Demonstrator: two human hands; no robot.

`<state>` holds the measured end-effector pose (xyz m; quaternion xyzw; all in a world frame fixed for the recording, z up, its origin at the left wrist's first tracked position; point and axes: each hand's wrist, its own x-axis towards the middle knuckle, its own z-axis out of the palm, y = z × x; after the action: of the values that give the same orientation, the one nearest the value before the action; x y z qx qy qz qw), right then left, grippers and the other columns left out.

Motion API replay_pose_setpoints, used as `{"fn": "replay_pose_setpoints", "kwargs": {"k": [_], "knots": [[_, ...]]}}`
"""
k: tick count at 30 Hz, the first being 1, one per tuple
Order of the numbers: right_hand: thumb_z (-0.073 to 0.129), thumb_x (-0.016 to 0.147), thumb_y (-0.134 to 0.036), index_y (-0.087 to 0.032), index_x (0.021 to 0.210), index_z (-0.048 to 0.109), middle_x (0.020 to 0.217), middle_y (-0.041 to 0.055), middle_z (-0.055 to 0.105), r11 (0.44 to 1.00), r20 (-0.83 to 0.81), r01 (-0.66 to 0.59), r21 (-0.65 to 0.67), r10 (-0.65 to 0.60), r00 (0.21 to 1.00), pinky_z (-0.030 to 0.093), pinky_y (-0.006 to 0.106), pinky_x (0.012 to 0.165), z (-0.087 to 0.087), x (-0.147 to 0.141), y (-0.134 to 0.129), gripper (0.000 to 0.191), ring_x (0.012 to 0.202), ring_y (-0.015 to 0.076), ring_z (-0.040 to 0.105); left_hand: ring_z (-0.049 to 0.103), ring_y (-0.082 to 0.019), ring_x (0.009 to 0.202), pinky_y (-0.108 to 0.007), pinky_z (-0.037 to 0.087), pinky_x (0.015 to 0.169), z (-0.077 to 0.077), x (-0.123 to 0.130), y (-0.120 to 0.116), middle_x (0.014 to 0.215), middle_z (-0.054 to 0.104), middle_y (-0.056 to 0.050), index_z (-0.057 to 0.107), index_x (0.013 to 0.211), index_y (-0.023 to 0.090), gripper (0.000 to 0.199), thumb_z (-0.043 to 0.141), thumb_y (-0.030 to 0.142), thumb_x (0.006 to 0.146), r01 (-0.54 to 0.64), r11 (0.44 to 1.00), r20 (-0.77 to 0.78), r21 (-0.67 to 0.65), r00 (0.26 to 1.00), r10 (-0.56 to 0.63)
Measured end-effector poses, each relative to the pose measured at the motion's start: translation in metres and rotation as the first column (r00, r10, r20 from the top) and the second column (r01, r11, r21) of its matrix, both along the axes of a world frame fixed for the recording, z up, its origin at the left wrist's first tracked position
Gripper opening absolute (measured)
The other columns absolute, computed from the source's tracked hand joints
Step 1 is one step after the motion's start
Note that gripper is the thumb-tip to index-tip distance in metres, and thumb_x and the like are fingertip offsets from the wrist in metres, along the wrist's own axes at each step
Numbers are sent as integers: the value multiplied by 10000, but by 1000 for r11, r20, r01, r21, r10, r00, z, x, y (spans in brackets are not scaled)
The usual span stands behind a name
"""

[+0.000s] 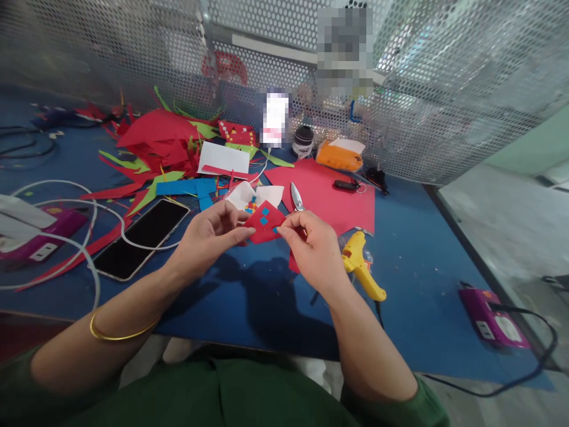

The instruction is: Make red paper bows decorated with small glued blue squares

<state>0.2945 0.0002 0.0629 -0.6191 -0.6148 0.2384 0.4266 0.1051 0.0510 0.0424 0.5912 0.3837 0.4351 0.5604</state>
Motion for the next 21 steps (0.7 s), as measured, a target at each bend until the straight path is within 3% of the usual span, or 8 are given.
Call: {"fn": "replay_pose_setpoints", "kwargs": {"k": [3, 5, 8, 13, 21], "knots": [[610, 859, -286, -206, 744, 614, 775, 15, 651, 1000, 28, -17, 12, 16, 999, 452, 314, 686, -4, -2, 0, 140, 732, 158, 595, 680, -148, 624, -234, 514, 538, -1, 1, 1, 732, 716, -14, 650, 875, 167, 274, 791, 347, 723, 93, 985, -4, -144, 995, -95], [602, 875, -262, -207, 751, 615, 808, 22, 659, 999, 64, -22, 35, 20, 998, 469, 328, 729, -6, -3, 0, 136, 778, 168, 616, 709, -163, 649, -225, 519, 531, -1, 1, 1, 710, 719, -28, 700, 877, 147, 254, 760, 365, 762, 149, 967, -7, -208, 988, -154], [609, 879, -221, -208, 747, 625, 932, 49, 667, 991, 119, -31, 127, 16, 993, 482, 364, 839, -10, -6, 1, 134, 929, 196, 643, 725, -165, 659, -215, 532, 542, 0, 1, -1, 685, 716, -26, 715, 831, 135, 240, 754, 365, 776, 143, 954, 7, -264, 989, -146], [630, 870, -182, -210, 753, 632, 1074, 92, 660, 973, 177, -78, 219, 38, 983, 466, 432, 952, -15, -12, 1, 120, 1121, 245, 621, 737, -158, 681, -191, 529, 552, 2, 1, -3, 711, 733, -38, 712, 864, 119, 225, 725, 337, 811, 146, 944, -4, -295, 988, -154], [622, 879, -184, -216, 769, 626, 1103, 104, 653, 971, 217, -49, 233, -3, 976, 469, 453, 953, -20, -16, -1, 115, 1127, 250, 618, 740, -157, 694, -199, 544, 573, 0, 2, -2, 727, 750, -40, 701, 884, 128, 195, 705, 314, 826, 184, 934, 2, -305, 981, -193]]}}
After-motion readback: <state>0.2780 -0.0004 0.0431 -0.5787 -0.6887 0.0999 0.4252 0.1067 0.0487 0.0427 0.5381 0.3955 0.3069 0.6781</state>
